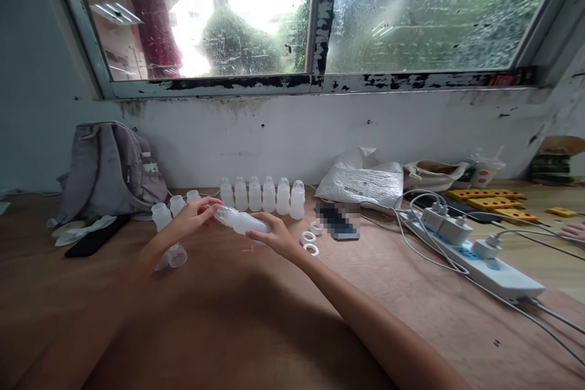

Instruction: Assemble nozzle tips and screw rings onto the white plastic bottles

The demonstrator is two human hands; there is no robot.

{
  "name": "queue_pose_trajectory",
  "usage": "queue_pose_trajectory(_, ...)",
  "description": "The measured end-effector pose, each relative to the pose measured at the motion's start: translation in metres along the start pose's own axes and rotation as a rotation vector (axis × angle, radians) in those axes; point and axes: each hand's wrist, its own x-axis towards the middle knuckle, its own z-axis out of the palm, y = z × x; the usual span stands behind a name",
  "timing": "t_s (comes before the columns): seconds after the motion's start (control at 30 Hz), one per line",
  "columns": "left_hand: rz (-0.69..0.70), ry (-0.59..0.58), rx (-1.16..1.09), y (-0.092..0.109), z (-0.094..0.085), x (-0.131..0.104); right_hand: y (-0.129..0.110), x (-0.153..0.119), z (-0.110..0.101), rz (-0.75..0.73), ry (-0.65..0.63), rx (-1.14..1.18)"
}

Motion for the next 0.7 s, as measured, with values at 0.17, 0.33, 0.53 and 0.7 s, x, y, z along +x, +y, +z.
queue_pose_trajectory(0.17,0.031,0.02,0.007,-0.003,0.001,0.001,0.0,0.0,0.0,-0.032,0.015,-0.018)
queue_pose_trajectory(0.33,0.078,0.04,-0.005,-0.003,0.005,0.002,-0.004,-0.001,0.0,-0.05,0.029,-0.042)
queue_pose_trajectory(0.53,0.08,0.222,-0.067,0.008,0.019,-0.004,-0.02,-0.003,0.003,-0.08,0.064,-0.048)
queue_pose_trajectory(0.7,0.172,0.518,0.145,0.023,0.032,-0.018,-0.041,-0.012,0.013,-0.075,0.007,0.016)
